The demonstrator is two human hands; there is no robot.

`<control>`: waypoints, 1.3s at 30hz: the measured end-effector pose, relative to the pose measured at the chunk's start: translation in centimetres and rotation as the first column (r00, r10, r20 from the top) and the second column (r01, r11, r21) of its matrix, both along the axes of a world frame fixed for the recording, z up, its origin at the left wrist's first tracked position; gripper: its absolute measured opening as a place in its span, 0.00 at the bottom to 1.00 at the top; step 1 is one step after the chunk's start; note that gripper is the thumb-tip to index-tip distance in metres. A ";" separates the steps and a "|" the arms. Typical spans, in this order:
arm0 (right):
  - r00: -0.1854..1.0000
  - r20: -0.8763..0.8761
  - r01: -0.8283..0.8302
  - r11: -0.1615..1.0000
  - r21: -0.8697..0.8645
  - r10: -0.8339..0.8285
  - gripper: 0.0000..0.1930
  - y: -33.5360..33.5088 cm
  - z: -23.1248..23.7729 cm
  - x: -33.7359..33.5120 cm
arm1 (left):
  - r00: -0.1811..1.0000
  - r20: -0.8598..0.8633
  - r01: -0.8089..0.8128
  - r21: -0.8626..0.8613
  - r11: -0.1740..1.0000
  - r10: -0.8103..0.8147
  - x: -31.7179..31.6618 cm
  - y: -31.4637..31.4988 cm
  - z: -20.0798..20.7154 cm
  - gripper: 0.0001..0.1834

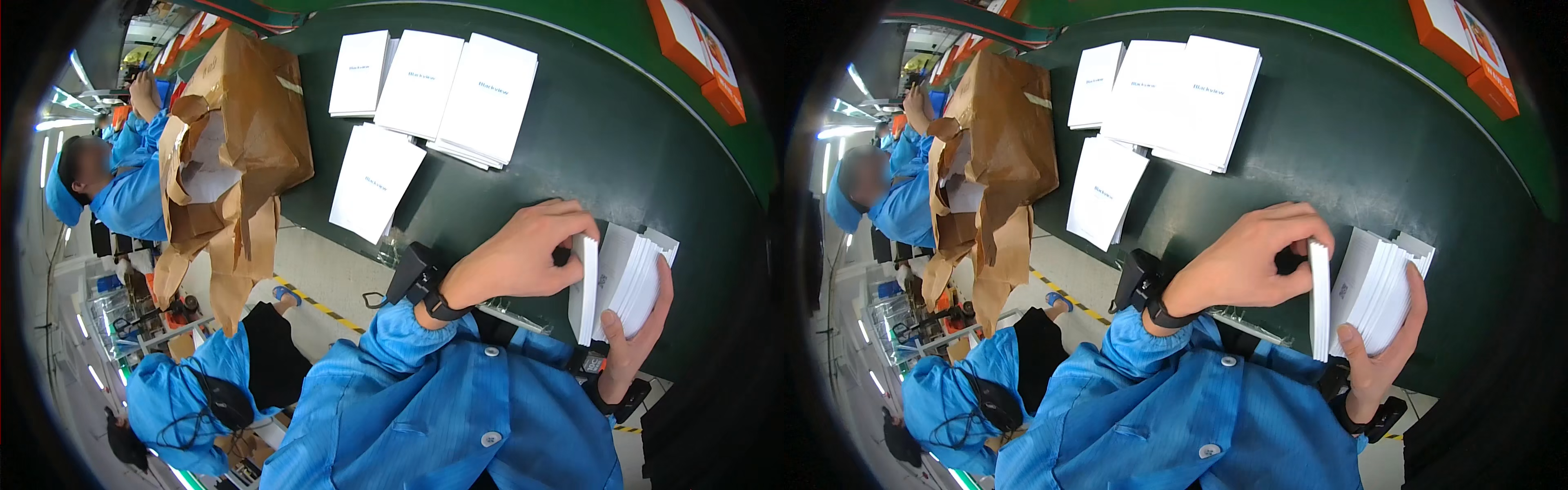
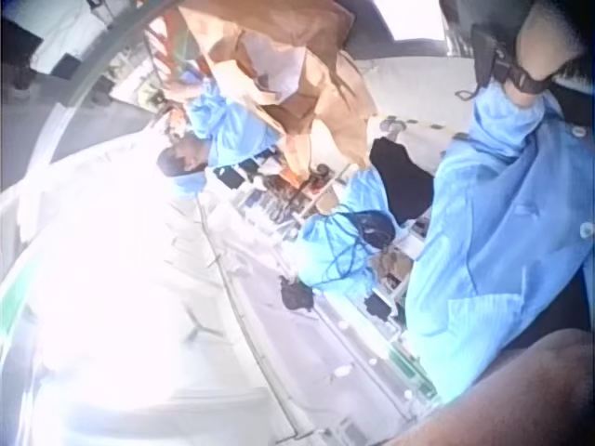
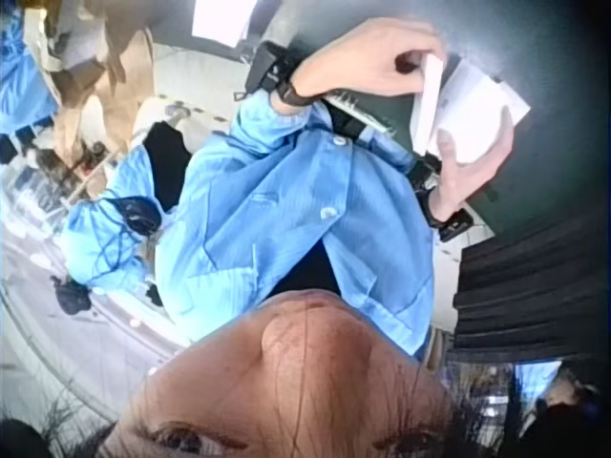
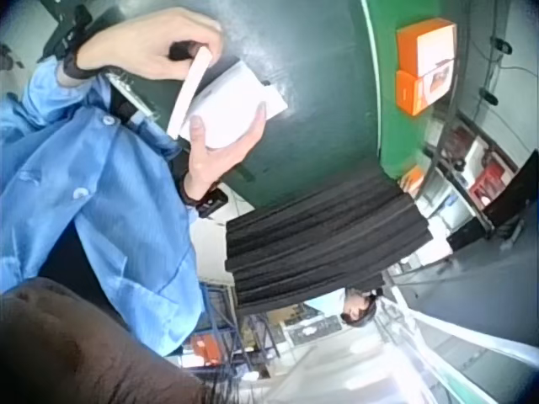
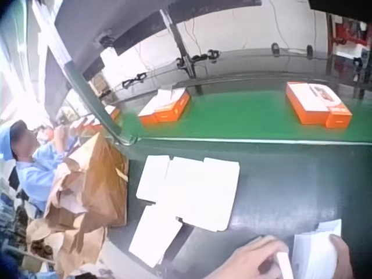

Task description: Packaging manuals and SIM cards into mobile phone boxes on an assembly line.

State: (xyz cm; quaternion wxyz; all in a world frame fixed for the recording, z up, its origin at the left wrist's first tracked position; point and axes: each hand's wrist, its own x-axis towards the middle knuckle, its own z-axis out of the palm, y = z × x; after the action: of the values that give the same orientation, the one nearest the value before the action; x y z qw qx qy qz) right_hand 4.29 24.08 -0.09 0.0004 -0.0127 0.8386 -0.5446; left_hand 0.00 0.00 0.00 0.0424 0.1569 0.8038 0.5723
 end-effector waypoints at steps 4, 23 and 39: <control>1.000 -0.008 0.006 1.000 0.023 -0.006 0.52 -0.3 0.1 -0.1 | 0.985 0.106 -0.154 0.222 0.963 0.133 1.5 -2.2 -1.2 0.13; 0.999 -0.008 -0.052 0.993 -0.103 0.052 0.45 0.6 -0.5 -0.3 | 0.628 0.737 -0.766 0.527 0.370 0.250 0.4 1.4 1.2 0.14; 0.994 -0.056 -0.107 0.980 -0.167 0.099 0.51 1.0 -0.3 -0.8 | 0.860 0.230 -0.444 -0.108 0.890 0.456 4.6 1.5 1.3 0.17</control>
State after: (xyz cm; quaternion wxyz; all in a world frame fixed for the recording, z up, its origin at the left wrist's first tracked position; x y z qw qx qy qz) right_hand 3.45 25.08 -0.36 0.0079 -0.0690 0.7872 -0.6127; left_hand 4.62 1.52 1.26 0.0121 -0.1092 0.8207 0.5607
